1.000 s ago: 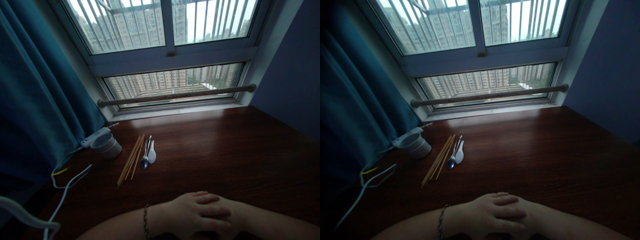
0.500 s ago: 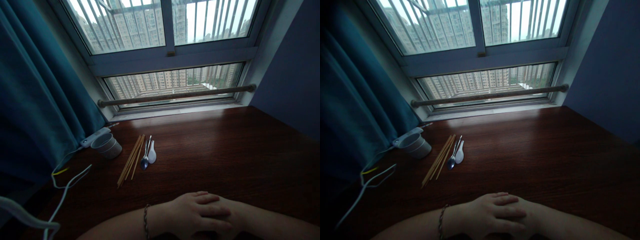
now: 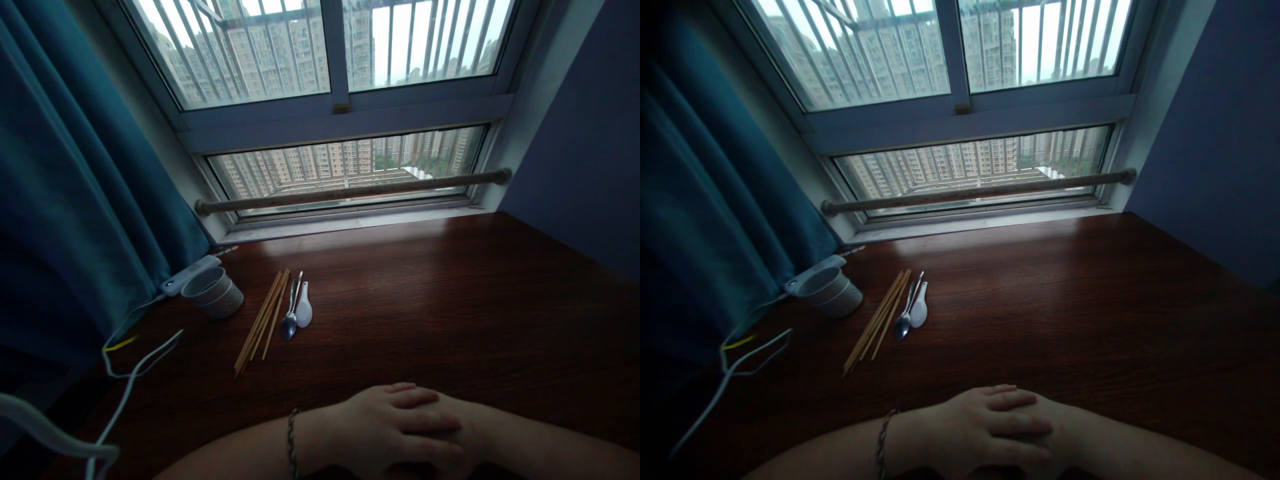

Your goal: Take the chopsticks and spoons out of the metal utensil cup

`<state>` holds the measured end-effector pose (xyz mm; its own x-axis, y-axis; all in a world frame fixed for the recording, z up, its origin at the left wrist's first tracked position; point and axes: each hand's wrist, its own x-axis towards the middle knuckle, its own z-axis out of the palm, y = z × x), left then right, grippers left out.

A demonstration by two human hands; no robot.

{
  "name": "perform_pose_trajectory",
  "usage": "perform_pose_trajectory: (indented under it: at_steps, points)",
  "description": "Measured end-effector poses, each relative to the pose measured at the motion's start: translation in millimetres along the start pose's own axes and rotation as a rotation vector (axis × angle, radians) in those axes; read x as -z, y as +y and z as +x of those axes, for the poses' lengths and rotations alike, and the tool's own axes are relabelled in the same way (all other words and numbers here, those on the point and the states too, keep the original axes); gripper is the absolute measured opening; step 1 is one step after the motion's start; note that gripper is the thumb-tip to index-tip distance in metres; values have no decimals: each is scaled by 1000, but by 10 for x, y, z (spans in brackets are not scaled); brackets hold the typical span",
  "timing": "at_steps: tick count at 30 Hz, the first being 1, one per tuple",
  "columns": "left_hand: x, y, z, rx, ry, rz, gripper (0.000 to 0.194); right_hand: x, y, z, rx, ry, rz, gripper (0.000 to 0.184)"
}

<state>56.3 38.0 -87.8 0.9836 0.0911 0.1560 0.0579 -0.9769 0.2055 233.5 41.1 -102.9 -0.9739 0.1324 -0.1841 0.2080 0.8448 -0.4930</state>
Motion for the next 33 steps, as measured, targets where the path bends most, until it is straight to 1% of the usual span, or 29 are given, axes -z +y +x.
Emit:
perform_pose_trajectory:
  at_steps: [5, 9, 12, 14, 18, 21, 25, 30, 33]
  points:
    - [0, -4, 0, -5, 10, -6, 44, -43, 37, -33, 22, 51, 21, 59]
    - [-2, 2, -3, 0, 0, 3, 45, -45, 40, -20, 49, 95, 8, 58]
    - [-4, -1, 2, 5, 0, 7, 45, -69, 46, -7, 26, 61, 37, 60]
    - [-9, -7, 5, 1, 10, 5, 44, -119, 65, -3, 9, 57, 70, 61]
    - [-26, -9, 3, 5, 21, 13, 43, -258, 127, -1, 27, 150, 98, 62]
    - [-33, 0, -2, 5, 21, 8, 44, -308, 153, 6, 31, 157, 99, 63]
    - [-27, 3, -5, -13, 16, -3, 46, -306, 152, 8, 43, 162, 99, 64]
    - [-17, -4, -6, 0, 12, 15, 44, -307, 152, -3, 38, 144, 97, 58]
    - [-23, -1, -5, -2, 13, 25, 45, -233, 113, 1, 37, 126, 97, 56]
